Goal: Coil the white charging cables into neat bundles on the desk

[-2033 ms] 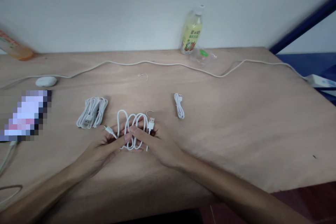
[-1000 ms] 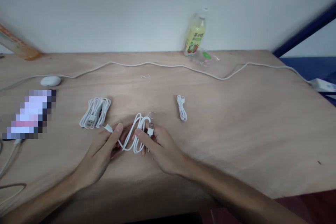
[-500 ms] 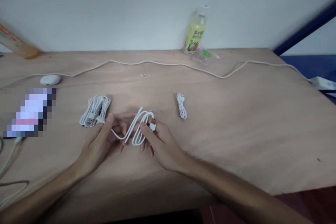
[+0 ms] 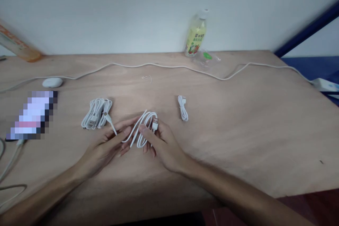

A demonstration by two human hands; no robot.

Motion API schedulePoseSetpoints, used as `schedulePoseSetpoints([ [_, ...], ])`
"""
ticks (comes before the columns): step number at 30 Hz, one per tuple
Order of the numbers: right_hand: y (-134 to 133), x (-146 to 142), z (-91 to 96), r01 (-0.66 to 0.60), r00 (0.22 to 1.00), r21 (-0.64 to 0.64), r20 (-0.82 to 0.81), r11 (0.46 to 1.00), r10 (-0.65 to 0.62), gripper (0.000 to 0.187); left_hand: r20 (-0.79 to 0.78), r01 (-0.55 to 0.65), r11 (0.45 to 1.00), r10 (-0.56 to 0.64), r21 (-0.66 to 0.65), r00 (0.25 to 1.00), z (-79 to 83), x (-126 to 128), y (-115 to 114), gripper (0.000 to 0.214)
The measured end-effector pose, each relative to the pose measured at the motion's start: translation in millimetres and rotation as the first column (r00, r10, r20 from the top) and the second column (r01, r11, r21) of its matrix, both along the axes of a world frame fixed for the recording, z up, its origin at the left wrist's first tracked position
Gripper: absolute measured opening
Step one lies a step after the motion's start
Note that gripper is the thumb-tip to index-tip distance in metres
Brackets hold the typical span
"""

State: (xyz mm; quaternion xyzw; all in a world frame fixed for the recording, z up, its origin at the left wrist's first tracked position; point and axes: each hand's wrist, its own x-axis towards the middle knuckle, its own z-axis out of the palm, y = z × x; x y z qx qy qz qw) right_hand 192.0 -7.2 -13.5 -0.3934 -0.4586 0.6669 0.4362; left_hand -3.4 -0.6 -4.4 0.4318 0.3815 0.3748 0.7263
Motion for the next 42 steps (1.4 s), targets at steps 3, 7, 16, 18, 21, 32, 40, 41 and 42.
schedulePoseSetpoints([
  [3, 0.3, 0.3, -0.4, -0.005, 1.000, 0.003, -0.028, 1.000, 0.005, 0.042, 0.045, 0.045, 0.997, -0.042, -0.064, 0.998, 2.0, 0.0, -1.8, 0.052],
  [7, -0.6, 0.0, -1.3, -0.012, 0.999, 0.004, -0.036, 1.000, 0.012, 0.037, 0.025, 0.034, 0.997, -0.032, -0.070, 0.999, 5.4, -0.3, -1.8, 0.062],
  [16, -1.1, 2.0, -4.5, 0.111, 0.993, -0.106, -0.035, 0.988, -0.115, 0.030, 0.113, 0.079, 0.994, -0.070, -0.071, 0.991, -3.6, -1.2, -2.6, 0.051],
  [18, 0.9, 3.5, -2.2, 0.111, 0.993, -0.127, -0.022, 0.986, -0.115, 0.029, 0.102, 0.092, 0.993, -0.084, -0.073, 0.991, -3.3, -1.5, -2.4, 0.056],
  [21, 3.8, 4.5, 1.5, 0.069, 0.997, -0.165, -0.030, 0.984, -0.075, 0.027, 0.075, 0.092, 0.992, -0.086, -0.084, 0.993, -1.7, -1.5, -3.3, 0.064],
  [32, 3.2, 4.2, 8.4, -0.045, 0.999, -0.045, 0.003, 0.998, 0.045, 0.024, -0.064, 0.260, 0.966, -0.260, -0.001, 0.964, 13.9, 1.4, -6.6, 0.028],
  [40, -8.3, -2.5, 11.9, -0.103, 0.994, -0.026, -0.045, 0.994, 0.102, 0.024, -0.086, 0.412, 0.900, -0.426, -0.139, 0.901, 18.7, -3.1, -3.2, 0.044],
  [41, -9.6, -3.6, 12.4, -0.106, 0.993, -0.026, -0.047, 0.994, 0.105, 0.025, -0.063, 0.445, 0.879, -0.461, -0.170, 0.885, 18.6, -4.5, -3.0, 0.061],
  [42, -10.5, -4.6, 12.8, -0.108, 0.993, -0.026, -0.051, 0.994, 0.106, 0.025, -0.032, 0.476, 0.857, -0.491, -0.197, 0.871, 18.5, -5.9, -2.9, 0.077],
])
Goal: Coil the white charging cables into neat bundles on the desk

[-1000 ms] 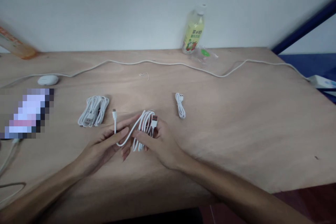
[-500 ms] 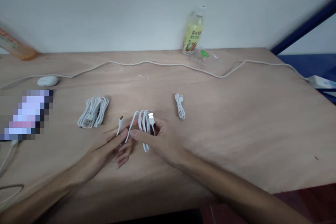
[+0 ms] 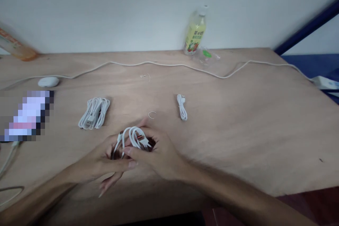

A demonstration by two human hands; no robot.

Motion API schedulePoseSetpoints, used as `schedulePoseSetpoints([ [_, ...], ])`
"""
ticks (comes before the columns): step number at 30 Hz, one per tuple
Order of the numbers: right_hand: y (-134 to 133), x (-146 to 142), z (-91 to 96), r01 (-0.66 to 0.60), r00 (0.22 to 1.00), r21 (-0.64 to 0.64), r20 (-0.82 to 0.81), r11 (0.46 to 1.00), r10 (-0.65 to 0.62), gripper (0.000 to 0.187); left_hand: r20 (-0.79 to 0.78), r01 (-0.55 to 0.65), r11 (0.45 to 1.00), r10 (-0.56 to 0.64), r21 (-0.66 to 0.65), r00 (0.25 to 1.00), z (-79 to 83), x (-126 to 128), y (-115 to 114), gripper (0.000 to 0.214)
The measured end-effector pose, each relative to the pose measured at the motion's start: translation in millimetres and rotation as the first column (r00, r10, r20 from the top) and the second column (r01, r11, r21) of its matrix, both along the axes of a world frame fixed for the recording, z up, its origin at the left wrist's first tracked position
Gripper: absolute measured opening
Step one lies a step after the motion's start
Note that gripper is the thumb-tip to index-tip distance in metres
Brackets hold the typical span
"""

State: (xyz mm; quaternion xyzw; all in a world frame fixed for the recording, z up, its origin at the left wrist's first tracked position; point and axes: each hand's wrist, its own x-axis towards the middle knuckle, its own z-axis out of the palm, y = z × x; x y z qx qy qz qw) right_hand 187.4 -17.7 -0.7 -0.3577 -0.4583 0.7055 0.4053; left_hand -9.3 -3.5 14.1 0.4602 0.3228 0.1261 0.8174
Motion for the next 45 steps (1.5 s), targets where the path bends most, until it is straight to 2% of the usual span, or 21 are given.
schedulePoseSetpoints([
  [1, -0.5, -0.8, 0.2, 0.000, 1.000, 0.000, -0.006, 1.000, 0.000, 0.026, 0.021, 0.027, 0.999, -0.026, -0.037, 0.999, -0.1, -1.4, 0.1, 0.091],
  [3, -0.6, -2.0, 0.4, -0.003, 1.000, -0.004, -0.025, 1.000, 0.003, 0.027, 0.085, 0.060, 0.993, -0.052, -0.097, 0.995, -0.4, -4.0, -0.1, 0.103],
  [7, 0.4, -2.9, 0.0, 0.004, 0.999, 0.022, -0.047, 1.000, -0.003, 0.027, 0.208, 0.051, 0.991, -0.025, -0.121, 0.978, -4.2, -7.3, -0.1, 0.098],
  [11, 0.9, -2.3, -1.4, 0.008, 0.999, 0.048, -0.052, 0.999, -0.005, 0.027, 0.271, 0.098, 0.992, -0.074, -0.078, 0.960, -8.5, -8.2, 2.7, 0.093],
  [15, 2.2, -1.4, -2.8, -0.034, 0.997, 0.038, -0.063, 0.999, 0.036, 0.027, 0.251, 0.092, 0.993, -0.071, -0.072, 0.965, -5.7, -6.7, 1.7, 0.093],
  [21, 3.9, -3.1, -0.3, -0.122, 0.989, 0.022, -0.086, 0.992, 0.123, 0.036, 0.137, 0.073, 0.991, -0.058, -0.113, 0.989, 1.1, -6.4, -6.8, 0.102],
  [25, 1.5, -3.2, 1.6, -0.115, 0.990, 0.061, -0.074, 0.991, 0.119, 0.030, 0.100, 0.012, 0.993, 0.000, -0.118, 0.995, -0.3, -7.3, -6.7, 0.082],
  [29, -1.1, 1.7, 0.0, -0.010, 1.000, 0.086, 0.000, 0.996, 0.010, 0.029, 0.080, -0.017, 0.998, 0.021, -0.052, 0.997, 0.8, -5.7, -2.0, 0.026],
  [30, -0.9, 3.5, -0.9, 0.022, 1.000, 0.078, 0.020, 0.997, -0.024, 0.034, 0.049, -0.021, 1.000, 0.020, 0.005, 0.999, 2.0, -4.5, -0.8, 0.026],
  [31, -0.5, 5.1, -2.0, 0.047, 0.998, 0.063, 0.034, 0.997, -0.049, 0.041, 0.004, -0.027, 0.997, 0.027, 0.076, 1.000, 3.1, -2.9, 0.2, 0.036],
  [33, 1.3, 7.3, -4.6, 0.066, 0.997, 0.026, 0.043, 0.997, -0.068, 0.049, -0.054, -0.097, 0.966, 0.113, 0.240, 0.992, 4.0, 1.1, 1.2, 0.054],
  [35, 3.4, 7.2, -7.5, 0.078, 0.997, -0.010, 0.031, 0.997, -0.077, 0.050, -0.051, -0.193, 0.933, 0.218, 0.304, 0.975, 1.7, 5.0, 1.2, 0.057],
  [40, 5.9, 1.7, -12.7, 0.114, 0.993, -0.067, 0.028, 0.991, -0.112, 0.050, 0.004, -0.395, 0.871, 0.412, 0.293, 0.911, -13.2, 8.4, -0.2, 0.043],
  [45, 9.8, 2.4, -12.2, 0.169, 0.985, -0.040, 0.027, 0.985, -0.168, 0.038, 0.109, -0.483, 0.858, 0.471, 0.175, 0.875, -17.6, 9.3, 2.5, 0.036],
])
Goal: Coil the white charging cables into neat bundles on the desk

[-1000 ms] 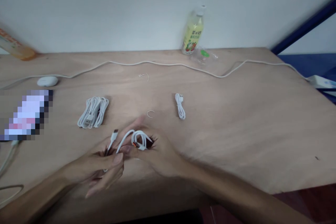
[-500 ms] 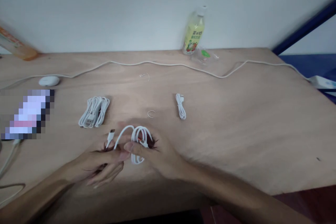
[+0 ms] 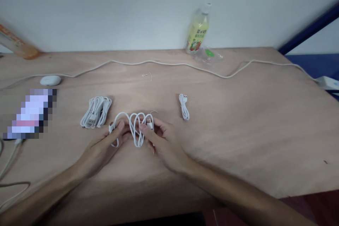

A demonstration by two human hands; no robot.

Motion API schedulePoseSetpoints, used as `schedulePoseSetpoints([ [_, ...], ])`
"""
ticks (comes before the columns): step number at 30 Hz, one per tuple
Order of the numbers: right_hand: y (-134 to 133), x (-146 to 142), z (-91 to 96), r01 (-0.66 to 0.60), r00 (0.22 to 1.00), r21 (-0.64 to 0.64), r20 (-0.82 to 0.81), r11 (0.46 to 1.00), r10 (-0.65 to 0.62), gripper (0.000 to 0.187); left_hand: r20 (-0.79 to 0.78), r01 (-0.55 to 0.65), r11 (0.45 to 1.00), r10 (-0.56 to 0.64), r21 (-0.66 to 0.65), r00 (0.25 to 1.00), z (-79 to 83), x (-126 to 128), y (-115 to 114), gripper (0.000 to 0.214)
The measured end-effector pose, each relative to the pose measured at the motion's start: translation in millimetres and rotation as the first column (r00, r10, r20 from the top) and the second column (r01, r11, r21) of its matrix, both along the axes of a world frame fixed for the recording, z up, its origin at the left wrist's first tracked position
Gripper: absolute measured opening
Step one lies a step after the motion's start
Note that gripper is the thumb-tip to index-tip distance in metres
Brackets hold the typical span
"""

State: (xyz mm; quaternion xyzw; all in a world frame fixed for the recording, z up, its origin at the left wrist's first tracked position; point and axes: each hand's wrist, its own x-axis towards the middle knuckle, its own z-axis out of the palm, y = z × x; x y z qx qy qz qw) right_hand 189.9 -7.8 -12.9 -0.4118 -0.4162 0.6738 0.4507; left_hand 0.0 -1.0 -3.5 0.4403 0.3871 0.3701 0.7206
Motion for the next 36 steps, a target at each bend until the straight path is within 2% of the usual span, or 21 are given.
schedulePoseSetpoints([
  [3, 3.0, 2.0, 2.6, 0.032, 0.999, -0.005, 0.004, 0.999, -0.032, 0.029, 0.066, -0.049, 0.998, 0.052, -0.046, 0.996, 3.4, 3.0, 2.4, 0.037],
  [10, 3.9, 2.7, 4.5, 0.105, 0.993, 0.022, 0.043, 0.994, -0.105, 0.021, 0.083, -0.101, 0.989, 0.111, -0.110, 0.990, 10.5, 6.6, 2.7, 0.039],
  [16, 5.6, 1.6, 5.6, 0.175, 0.984, 0.053, 0.013, 0.983, -0.176, 0.017, 0.223, 0.020, 0.957, 0.047, -0.289, 0.974, 12.9, 2.7, 1.3, 0.033],
  [20, 5.2, 3.0, 0.8, 0.159, 0.987, 0.004, -0.012, 0.987, -0.159, 0.018, 0.275, 0.078, 0.931, 0.024, -0.355, 0.961, 11.5, 2.0, 3.2, 0.043],
  [24, 5.3, 3.4, -3.0, 0.087, 0.993, -0.047, -0.082, 0.995, -0.090, 0.024, 0.260, 0.073, 0.941, 0.017, -0.332, 0.966, 9.2, 3.5, 4.2, 0.056],
  [29, 7.5, 3.4, -1.8, 0.069, 0.983, -0.100, -0.165, 0.993, -0.085, 0.025, 0.199, 0.061, 0.966, -0.011, -0.250, 0.980, 10.6, 3.9, 3.5, 0.072],
  [33, 9.4, 4.4, -3.1, 0.047, 0.983, -0.083, -0.172, 0.995, -0.061, 0.022, 0.162, -0.013, 0.978, 0.047, -0.207, 0.986, 11.9, 3.0, 4.2, 0.068],
  [36, 10.5, 6.3, -5.8, 0.061, 0.991, -0.048, -0.113, 0.997, -0.067, 0.026, 0.144, -0.014, 0.978, 0.045, -0.208, 0.989, 12.1, 2.4, 4.8, 0.069],
])
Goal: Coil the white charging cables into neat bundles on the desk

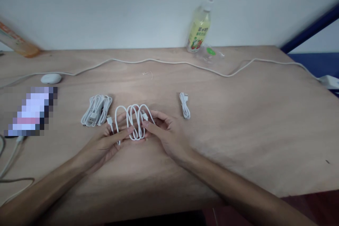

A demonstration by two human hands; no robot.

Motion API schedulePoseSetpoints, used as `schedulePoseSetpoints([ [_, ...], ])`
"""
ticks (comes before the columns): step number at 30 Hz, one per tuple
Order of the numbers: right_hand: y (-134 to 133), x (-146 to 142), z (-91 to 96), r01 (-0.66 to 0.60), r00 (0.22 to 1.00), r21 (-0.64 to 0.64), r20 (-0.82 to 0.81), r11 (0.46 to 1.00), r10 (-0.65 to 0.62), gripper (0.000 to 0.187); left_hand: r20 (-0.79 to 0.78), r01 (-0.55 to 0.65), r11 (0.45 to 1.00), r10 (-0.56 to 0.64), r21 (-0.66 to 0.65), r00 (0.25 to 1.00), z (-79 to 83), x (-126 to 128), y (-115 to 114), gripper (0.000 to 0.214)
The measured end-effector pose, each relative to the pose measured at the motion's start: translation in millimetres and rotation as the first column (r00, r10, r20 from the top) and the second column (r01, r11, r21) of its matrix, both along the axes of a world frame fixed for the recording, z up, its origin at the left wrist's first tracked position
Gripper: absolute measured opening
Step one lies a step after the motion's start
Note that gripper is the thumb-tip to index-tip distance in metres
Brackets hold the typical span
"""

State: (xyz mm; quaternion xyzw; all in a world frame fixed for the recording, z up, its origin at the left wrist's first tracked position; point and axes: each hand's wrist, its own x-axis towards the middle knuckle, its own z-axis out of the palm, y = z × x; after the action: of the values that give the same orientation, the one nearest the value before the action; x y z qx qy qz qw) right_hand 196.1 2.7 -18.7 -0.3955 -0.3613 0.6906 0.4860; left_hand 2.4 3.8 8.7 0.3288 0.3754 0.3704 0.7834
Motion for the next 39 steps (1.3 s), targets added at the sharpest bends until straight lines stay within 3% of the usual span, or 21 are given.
schedulePoseSetpoints([
  [4, -0.7, 1.8, -1.4, 0.007, 0.993, 0.100, 0.115, 0.995, -0.019, 0.018, 0.004, 0.022, 1.000, -0.022, -0.022, 1.000, 0.6, 0.3, 0.7, 0.069],
  [9, -7.8, -2.4, -1.8, 0.149, 0.959, 0.216, 0.205, 0.965, -0.194, 0.048, -0.011, -0.017, 1.000, 0.018, 0.007, 1.000, 1.6, 0.4, 1.6, 0.062],
  [12, -10.9, -4.5, -2.0, 0.171, 0.944, 0.240, 0.238, 0.956, -0.229, 0.033, -0.016, -0.017, 1.000, 0.017, 0.010, 1.000, 0.4, -0.3, 1.5, 0.060],
  [18, -11.2, -1.5, 3.7, 0.063, 0.874, 0.321, 0.439, 0.945, -0.208, 0.004, -0.025, -0.019, 0.998, 0.020, 0.051, 0.999, -4.8, -1.1, 1.5, 0.060],
  [23, -10.9, 0.0, 6.7, 0.040, 0.816, 0.348, 0.530, 0.937, -0.231, 0.008, -0.040, 0.001, 0.998, 0.002, 0.058, 0.999, -2.6, -1.3, 2.1, 0.053],
  [31, -1.6, 2.9, 3.3, 0.042, 0.969, 0.099, 0.240, 0.994, -0.065, 0.022, -0.019, -0.059, 0.998, 0.059, -0.006, 0.998, 1.8, -3.3, 4.3, 0.051],
  [35, -1.5, 0.3, 1.9, 0.080, 0.991, 0.014, 0.108, 0.997, -0.081, 0.029, -0.016, -0.070, 0.997, 0.070, -0.015, 0.997, 0.4, -4.1, 4.1, 0.050],
  [39, -1.6, -1.4, 3.6, 0.119, 0.992, 0.008, 0.052, 0.993, -0.119, 0.034, -0.022, -0.076, 0.997, 0.076, 0.015, 0.997, 0.0, -3.3, 3.1, 0.053],
])
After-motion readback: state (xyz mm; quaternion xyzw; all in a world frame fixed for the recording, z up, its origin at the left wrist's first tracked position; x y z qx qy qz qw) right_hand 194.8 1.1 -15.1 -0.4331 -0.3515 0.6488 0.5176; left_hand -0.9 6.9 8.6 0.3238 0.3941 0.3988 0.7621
